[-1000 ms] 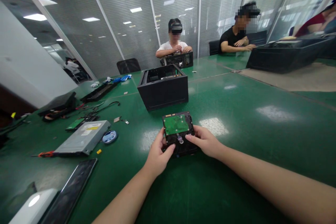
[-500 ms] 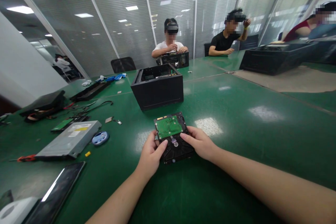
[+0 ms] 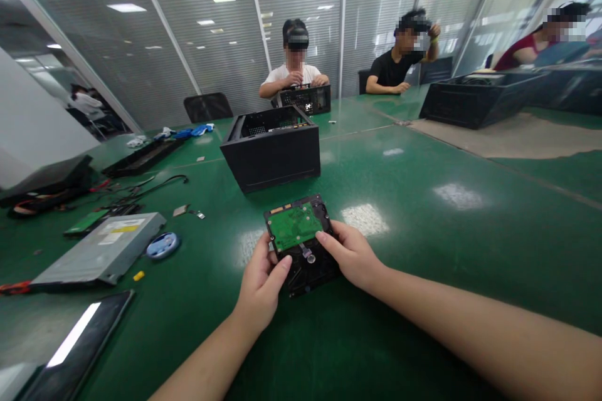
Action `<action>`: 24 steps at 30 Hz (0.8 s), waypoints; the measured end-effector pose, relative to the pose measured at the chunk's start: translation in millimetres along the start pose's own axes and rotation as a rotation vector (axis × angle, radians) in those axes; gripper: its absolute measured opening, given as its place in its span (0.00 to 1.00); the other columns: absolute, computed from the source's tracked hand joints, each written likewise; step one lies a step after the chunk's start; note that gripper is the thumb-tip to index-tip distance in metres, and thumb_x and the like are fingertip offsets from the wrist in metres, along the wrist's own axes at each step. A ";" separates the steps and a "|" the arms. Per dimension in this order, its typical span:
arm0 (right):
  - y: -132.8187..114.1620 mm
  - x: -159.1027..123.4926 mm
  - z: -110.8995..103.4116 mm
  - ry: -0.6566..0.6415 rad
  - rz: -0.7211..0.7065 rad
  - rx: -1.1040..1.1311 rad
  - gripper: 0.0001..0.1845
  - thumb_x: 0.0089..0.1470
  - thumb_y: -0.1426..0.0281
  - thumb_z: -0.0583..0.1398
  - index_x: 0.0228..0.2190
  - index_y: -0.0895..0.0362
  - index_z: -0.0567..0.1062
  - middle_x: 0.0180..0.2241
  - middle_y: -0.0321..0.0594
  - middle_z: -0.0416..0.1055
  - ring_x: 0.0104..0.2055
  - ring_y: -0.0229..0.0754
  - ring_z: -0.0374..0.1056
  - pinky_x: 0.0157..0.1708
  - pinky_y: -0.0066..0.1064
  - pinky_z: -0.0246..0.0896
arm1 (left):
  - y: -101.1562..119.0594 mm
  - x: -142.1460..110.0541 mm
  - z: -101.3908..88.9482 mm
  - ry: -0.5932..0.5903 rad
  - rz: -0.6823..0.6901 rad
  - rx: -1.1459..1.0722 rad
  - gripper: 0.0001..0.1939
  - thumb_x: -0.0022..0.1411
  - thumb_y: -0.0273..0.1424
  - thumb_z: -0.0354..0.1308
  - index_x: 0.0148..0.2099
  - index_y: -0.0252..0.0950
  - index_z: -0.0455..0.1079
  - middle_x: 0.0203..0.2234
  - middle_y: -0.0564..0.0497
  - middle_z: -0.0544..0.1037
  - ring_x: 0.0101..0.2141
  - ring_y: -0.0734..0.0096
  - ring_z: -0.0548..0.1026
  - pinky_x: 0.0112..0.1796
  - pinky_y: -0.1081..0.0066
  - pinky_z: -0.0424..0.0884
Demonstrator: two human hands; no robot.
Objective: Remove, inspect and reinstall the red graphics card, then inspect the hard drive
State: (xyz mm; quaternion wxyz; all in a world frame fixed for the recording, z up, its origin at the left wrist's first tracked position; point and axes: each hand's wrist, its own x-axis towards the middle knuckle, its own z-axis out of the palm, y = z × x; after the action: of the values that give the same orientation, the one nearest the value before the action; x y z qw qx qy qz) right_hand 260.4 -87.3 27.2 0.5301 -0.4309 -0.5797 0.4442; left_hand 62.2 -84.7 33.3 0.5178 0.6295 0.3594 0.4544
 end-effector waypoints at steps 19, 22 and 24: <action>-4.7 -9.7 5.0 0.032 0.072 -0.013 0.13 0.59 0.61 0.57 0.33 0.58 0.75 0.31 0.40 0.73 0.36 0.46 0.69 0.36 0.35 0.63 | 0.7 -1.8 3.3 0.123 0.055 0.008 0.23 0.68 0.35 0.52 0.63 0.36 0.64 0.60 0.46 0.70 0.61 0.56 0.64 0.60 0.61 0.61; -3.8 -8.8 4.2 0.038 0.069 -0.014 0.14 0.59 0.61 0.57 0.35 0.58 0.75 0.33 0.40 0.74 0.37 0.46 0.69 0.39 0.36 0.64 | -1.6 -0.6 4.1 0.082 0.043 -0.082 0.25 0.66 0.33 0.54 0.64 0.36 0.62 0.59 0.46 0.70 0.60 0.54 0.65 0.59 0.59 0.62; -2.1 -8.0 3.4 0.031 0.075 0.017 0.13 0.59 0.62 0.56 0.35 0.58 0.76 0.33 0.39 0.74 0.37 0.46 0.69 0.40 0.36 0.63 | -3.4 0.5 4.2 0.057 0.039 -0.153 0.27 0.64 0.32 0.55 0.64 0.36 0.62 0.59 0.45 0.71 0.60 0.53 0.67 0.58 0.57 0.63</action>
State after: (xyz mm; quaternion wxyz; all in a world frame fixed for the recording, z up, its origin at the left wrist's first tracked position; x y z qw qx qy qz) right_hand 257.4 -95.8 27.3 0.5257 -0.4548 -0.5511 0.4616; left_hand 66.4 -85.0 29.9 0.5450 0.5819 0.3260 0.5081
